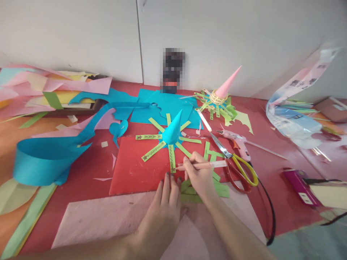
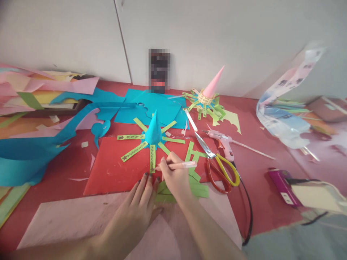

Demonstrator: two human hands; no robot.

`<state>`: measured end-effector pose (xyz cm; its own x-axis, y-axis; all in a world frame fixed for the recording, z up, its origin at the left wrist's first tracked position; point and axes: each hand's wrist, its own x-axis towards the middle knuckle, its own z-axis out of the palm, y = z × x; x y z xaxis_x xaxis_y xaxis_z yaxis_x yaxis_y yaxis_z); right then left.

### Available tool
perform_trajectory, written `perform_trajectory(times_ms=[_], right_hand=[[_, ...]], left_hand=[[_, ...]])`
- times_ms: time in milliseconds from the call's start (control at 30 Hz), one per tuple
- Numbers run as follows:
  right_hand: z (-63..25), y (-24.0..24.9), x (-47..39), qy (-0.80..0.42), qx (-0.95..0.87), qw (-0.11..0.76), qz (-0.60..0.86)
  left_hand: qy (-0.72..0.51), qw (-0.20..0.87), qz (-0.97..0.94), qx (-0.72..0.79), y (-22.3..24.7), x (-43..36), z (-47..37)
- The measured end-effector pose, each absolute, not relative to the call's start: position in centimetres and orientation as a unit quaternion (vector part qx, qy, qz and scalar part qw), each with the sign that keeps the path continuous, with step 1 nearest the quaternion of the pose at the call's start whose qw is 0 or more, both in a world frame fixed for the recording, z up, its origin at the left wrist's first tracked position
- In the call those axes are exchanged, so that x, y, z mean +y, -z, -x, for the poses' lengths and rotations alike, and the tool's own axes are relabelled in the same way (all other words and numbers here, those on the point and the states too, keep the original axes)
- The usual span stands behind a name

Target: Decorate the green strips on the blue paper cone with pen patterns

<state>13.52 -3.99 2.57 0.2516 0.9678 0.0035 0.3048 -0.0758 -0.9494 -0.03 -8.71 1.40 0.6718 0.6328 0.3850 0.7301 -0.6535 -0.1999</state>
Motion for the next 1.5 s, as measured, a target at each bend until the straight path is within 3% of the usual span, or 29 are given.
perform_trajectory(times_ms=[1500], right_hand=[[-13.55,-2.56,-4.09,-0.374,-0.495,0.463,0.633]], left_hand=[[0.139,0.163,0.901,-0.377,-1.54,-8.8,0.03]])
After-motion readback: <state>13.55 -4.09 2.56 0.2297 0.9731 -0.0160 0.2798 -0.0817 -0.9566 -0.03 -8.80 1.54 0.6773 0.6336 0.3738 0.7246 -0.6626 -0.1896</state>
